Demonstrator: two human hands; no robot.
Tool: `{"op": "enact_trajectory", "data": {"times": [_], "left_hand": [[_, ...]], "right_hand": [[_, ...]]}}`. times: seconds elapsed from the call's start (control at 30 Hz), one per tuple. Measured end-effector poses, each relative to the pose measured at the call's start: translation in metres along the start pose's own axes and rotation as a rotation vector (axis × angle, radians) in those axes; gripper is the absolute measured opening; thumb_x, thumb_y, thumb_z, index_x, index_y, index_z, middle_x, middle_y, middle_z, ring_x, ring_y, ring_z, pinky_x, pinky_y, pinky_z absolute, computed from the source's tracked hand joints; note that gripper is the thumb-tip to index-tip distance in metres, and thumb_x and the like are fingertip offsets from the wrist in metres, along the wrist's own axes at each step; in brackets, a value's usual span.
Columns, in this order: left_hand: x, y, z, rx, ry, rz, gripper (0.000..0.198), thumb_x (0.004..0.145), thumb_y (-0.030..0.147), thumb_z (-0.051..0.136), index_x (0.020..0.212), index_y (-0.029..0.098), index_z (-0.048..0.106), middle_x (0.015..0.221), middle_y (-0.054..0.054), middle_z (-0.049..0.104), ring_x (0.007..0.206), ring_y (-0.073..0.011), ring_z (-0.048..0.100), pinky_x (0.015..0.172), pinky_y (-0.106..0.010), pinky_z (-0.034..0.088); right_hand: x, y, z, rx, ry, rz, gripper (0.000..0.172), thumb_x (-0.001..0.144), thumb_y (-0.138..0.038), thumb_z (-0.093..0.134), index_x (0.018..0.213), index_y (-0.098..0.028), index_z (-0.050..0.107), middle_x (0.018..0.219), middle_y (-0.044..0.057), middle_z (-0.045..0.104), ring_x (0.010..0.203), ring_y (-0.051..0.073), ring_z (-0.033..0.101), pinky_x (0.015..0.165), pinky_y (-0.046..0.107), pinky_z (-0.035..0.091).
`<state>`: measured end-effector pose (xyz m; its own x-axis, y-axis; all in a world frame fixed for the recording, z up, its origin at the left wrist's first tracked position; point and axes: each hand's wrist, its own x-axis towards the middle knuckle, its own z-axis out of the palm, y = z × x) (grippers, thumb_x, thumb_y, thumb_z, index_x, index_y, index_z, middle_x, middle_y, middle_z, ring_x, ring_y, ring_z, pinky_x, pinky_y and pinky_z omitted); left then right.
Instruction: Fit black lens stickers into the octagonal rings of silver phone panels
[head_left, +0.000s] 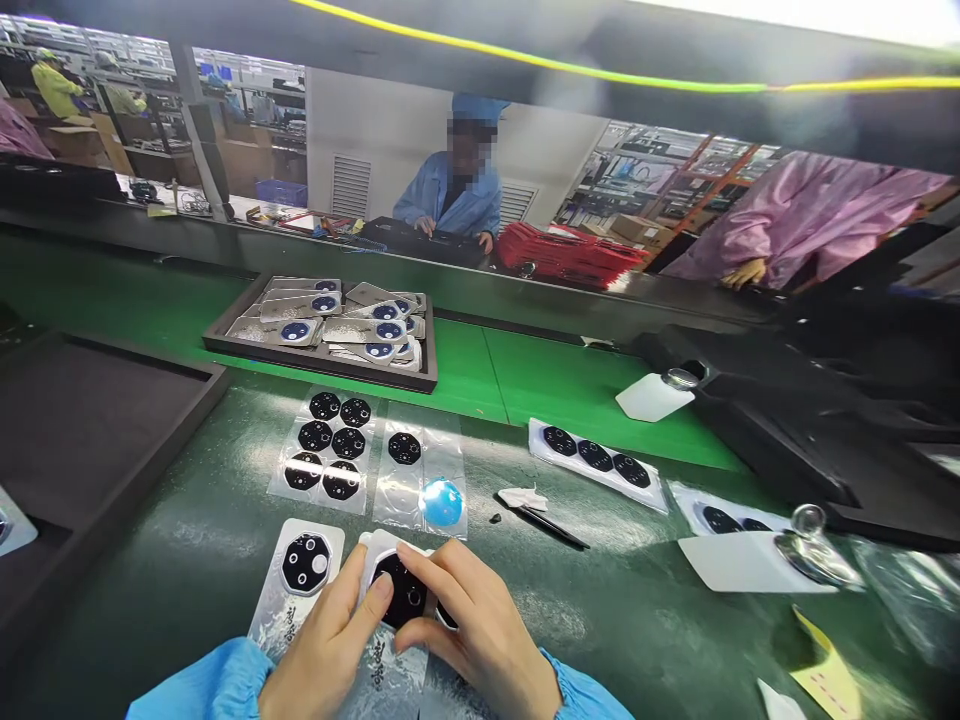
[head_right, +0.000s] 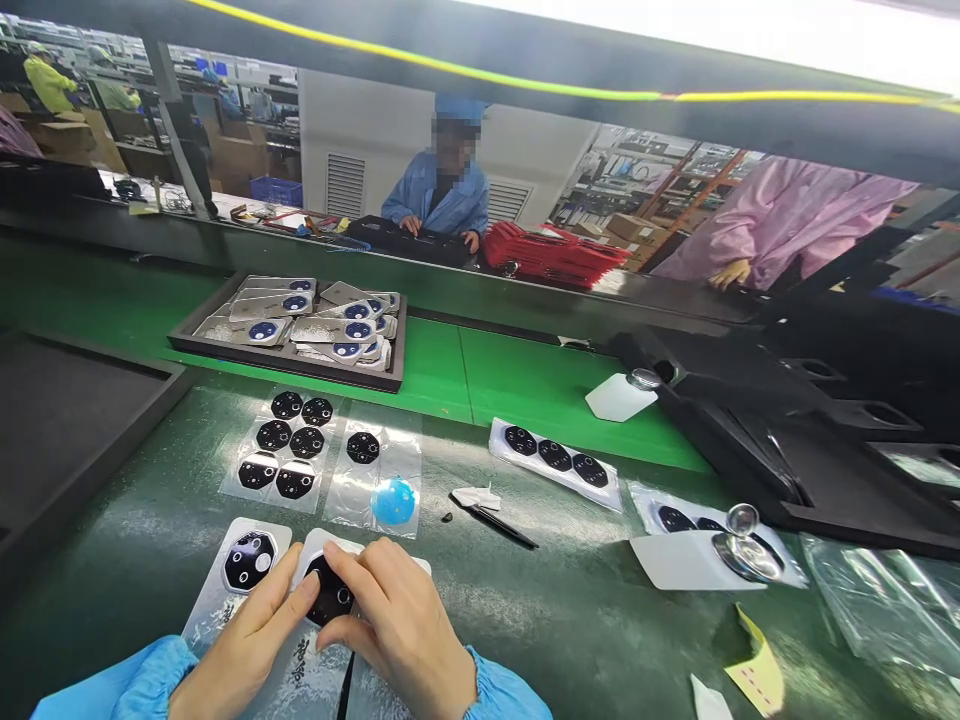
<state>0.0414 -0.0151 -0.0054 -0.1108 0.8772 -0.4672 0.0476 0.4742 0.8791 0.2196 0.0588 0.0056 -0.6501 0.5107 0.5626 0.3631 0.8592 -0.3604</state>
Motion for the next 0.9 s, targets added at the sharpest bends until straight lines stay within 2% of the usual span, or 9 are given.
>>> {"op": "enact_trajectory", "data": {"times": [0.47, 0.77, 0.9], "left_hand": [[-0.0008, 0.0004, -0.0004, -0.078, 0.034, -0.052, 0.068, 0.086, 0.062, 0.06, 0.141, 0.024, 0.052, 0.155, -0.004, 0.04, 0.149, -0.0303, 0.02, 0.124, -0.046, 0.013], [0.0028, -0.0019, -0.0007, 0.013, -0.073, 0.015, 0.085, 0.087, 0.066, 0.055, 0.151, 0.014, 0.035, 0.162, -0.009, 0.025, 0.152, -0.0294, 0.013, 0.125, -0.044, 0.012], [0.0046, -0.0059, -0.0011, 0.005, -0.094, -0.016, 0.085, 0.086, 0.066, 0.056, 0.152, 0.018, 0.034, 0.163, -0.008, 0.022, 0.152, -0.0323, 0.007, 0.124, -0.049, 0.006]], "right_hand": [[-0.0033, 0.003, 0.004, 0.042, -0.009, 0.015, 0.058, 0.092, -0.053, 0.055, 0.136, -0.015, 0.046, 0.075, 0.001, 0.054, 0.067, 0.017, 0.055, 0.056, 0.028, 0.046], [-0.0017, 0.0017, 0.0034, 0.029, -0.002, -0.009, 0.058, 0.092, -0.052, 0.056, 0.135, -0.015, 0.044, 0.076, 0.001, 0.054, 0.066, 0.017, 0.052, 0.054, 0.028, 0.045], [-0.0006, 0.0018, 0.0024, 0.021, 0.0, -0.022, 0.058, 0.093, -0.052, 0.054, 0.135, -0.015, 0.044, 0.075, 0.001, 0.054, 0.065, 0.017, 0.052, 0.054, 0.027, 0.045]]}}
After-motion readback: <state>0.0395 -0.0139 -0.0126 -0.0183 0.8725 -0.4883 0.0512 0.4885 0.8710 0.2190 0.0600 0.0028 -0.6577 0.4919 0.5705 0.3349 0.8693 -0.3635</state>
